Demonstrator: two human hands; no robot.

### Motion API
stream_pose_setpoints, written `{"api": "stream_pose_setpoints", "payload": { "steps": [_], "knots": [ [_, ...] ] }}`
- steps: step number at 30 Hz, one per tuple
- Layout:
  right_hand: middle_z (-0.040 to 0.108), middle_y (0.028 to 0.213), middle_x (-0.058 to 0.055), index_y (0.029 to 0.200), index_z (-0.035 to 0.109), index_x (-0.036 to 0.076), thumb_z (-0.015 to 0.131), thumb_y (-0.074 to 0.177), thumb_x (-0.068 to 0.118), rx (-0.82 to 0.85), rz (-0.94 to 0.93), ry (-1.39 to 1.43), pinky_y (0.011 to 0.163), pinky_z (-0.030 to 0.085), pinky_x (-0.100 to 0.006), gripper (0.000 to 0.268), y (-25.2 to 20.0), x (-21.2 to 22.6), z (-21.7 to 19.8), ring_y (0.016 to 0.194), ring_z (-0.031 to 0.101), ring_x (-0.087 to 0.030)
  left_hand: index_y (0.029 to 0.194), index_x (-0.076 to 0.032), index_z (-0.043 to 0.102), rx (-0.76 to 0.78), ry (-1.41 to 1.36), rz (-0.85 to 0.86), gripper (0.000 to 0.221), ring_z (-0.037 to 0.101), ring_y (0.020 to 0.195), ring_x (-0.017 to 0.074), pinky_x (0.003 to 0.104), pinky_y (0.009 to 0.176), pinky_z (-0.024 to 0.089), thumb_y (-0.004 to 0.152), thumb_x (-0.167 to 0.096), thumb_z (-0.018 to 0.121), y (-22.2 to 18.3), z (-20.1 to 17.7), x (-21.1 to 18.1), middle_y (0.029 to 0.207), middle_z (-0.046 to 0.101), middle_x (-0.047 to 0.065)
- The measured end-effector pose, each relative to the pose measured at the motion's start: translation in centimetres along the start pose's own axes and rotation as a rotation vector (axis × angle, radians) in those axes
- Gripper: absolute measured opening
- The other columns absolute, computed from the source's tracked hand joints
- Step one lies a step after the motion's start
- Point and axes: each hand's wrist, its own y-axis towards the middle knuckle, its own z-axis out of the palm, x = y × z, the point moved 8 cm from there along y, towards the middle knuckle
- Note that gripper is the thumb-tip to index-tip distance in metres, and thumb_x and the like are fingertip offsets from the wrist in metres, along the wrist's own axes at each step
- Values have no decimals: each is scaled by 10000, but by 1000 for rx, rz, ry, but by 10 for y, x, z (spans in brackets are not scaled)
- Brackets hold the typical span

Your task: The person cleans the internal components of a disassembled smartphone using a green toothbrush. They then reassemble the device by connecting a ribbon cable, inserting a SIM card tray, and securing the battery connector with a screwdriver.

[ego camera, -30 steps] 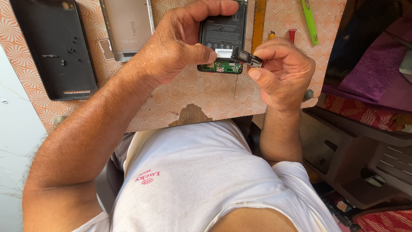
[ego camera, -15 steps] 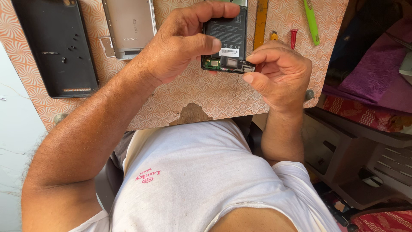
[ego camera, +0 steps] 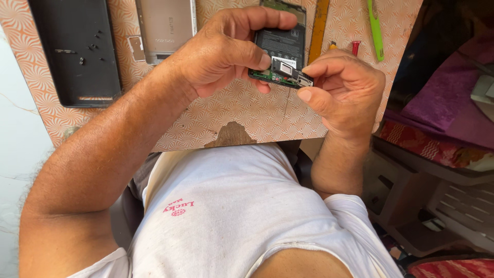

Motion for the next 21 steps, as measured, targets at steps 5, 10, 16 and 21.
{"api": "stream_pose_setpoints", "payload": {
  "steps": [5,10,16,21],
  "knots": [
    [677,1005,-111,1126,690,-87,842,929,-9,14,-7,-3,730,552,-181,261,4,6,6,825,666,-101,1508,99,453,17,-37,-15,724,734,944,212,347,757,670,812,27,642,-2,0,0,1201,676,193],
    [680,1000,-108,1086,692,-96,858,925,-8,0,-19,10,760,541,-193,248,5,7,10,846,657,-108,1479,92,464,0,-43,-19,722,731,910,215,355,728,672,785,31,653,-2,0,-1,1197,675,201],
    [685,983,-101,1096,696,-87,865,909,2,-3,-36,12,761,522,-197,267,6,8,11,845,639,-109,1459,89,481,-6,-51,-14,706,736,915,222,365,721,677,778,32,660,-3,0,-1,1196,676,205],
    [686,977,-103,1069,694,-97,865,911,-1,-1,-36,14,759,513,-199,251,5,8,12,841,636,-110,1456,80,489,2,-48,-11,703,730,911,219,380,728,679,778,30,667,-3,-1,1,1188,679,195]
  ]
}}
